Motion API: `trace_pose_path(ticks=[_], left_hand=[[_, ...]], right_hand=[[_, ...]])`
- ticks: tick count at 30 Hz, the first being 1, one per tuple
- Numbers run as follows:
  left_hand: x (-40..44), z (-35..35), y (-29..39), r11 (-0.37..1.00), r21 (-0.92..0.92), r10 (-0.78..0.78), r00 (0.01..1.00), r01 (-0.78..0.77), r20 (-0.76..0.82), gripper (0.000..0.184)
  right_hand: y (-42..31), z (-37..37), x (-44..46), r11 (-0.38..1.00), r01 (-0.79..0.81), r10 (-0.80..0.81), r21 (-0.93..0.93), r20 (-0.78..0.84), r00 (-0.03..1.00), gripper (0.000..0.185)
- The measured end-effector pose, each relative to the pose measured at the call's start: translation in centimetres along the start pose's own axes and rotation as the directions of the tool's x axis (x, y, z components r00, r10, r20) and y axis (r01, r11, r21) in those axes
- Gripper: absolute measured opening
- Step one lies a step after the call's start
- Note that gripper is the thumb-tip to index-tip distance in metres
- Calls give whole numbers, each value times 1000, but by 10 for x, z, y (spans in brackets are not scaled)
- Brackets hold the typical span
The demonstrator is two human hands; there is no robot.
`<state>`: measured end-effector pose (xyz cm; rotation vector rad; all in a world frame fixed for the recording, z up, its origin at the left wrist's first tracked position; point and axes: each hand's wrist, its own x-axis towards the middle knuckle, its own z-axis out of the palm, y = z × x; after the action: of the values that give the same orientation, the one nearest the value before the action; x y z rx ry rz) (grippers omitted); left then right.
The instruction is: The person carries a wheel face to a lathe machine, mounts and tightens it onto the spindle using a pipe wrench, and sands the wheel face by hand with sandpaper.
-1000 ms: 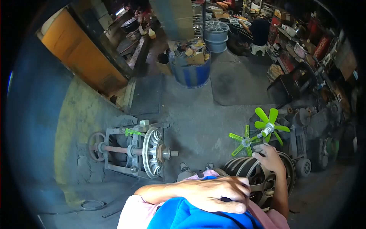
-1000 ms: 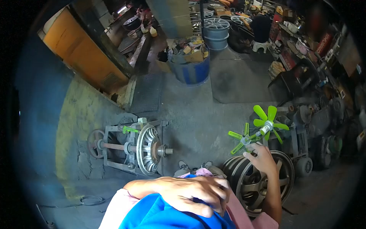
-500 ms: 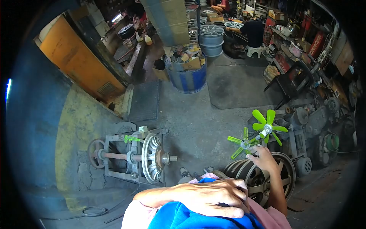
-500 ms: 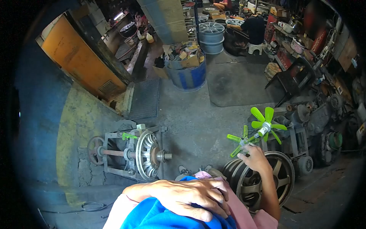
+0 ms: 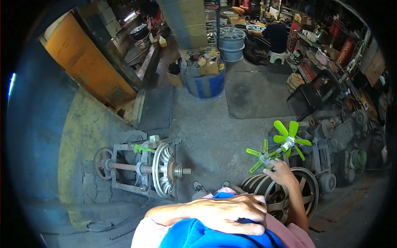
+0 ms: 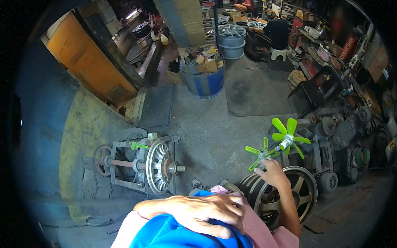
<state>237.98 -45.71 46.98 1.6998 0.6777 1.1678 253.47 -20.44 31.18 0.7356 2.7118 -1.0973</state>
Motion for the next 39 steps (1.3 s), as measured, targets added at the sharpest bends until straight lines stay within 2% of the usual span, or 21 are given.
trace_pose_path(ticks=[3,5,7,11,13,18,20,29,33,34,39], left_hand=[[-2,1,-1,1000,15,5,1000,-5,-11,45],[-1,4,-2,1000,29,2,1000,-2,-15,44],[4,8,-5,998,-18,63,993,-66,-101,47],[16,11,-9,998,-21,49,993,-51,-107,49],[18,9,-14,998,-37,-40,997,43,71,44],[19,11,-17,999,-24,-42,997,43,71,43],[20,14,-16,999,-38,0,1000,-1,-14,55],[15,7,-18,999,34,-3,996,6,-87,56],[22,16,-23,999,-33,22,998,-25,-67,62],[20,12,-26,1000,-15,-22,1000,23,15,46],[25,17,-29,999,-40,-36,999,37,37,47]], right_hand=[[2,1,2,1000,-10,10,8,16,1000,40],[4,3,3,996,63,-64,-57,-29,997,38],[3,3,4,997,61,-63,-55,-27,998,39],[-2,3,4,997,56,-58,-57,-22,998,39],[-4,4,2,997,53,-55,-52,-27,998,39],[7,8,-1,995,86,-88,-44,-35,996,40],[4,6,-4,998,51,-51,-38,1,999,39],[4,7,0,995,93,-93,-45,2,996,36],[-1,6,4,993,107,-107,-54,9,994,36],[-2,6,5,992,117,-117,-51,1,993,36],[-4,11,7,993,111,-110,-47,22,994,37]])
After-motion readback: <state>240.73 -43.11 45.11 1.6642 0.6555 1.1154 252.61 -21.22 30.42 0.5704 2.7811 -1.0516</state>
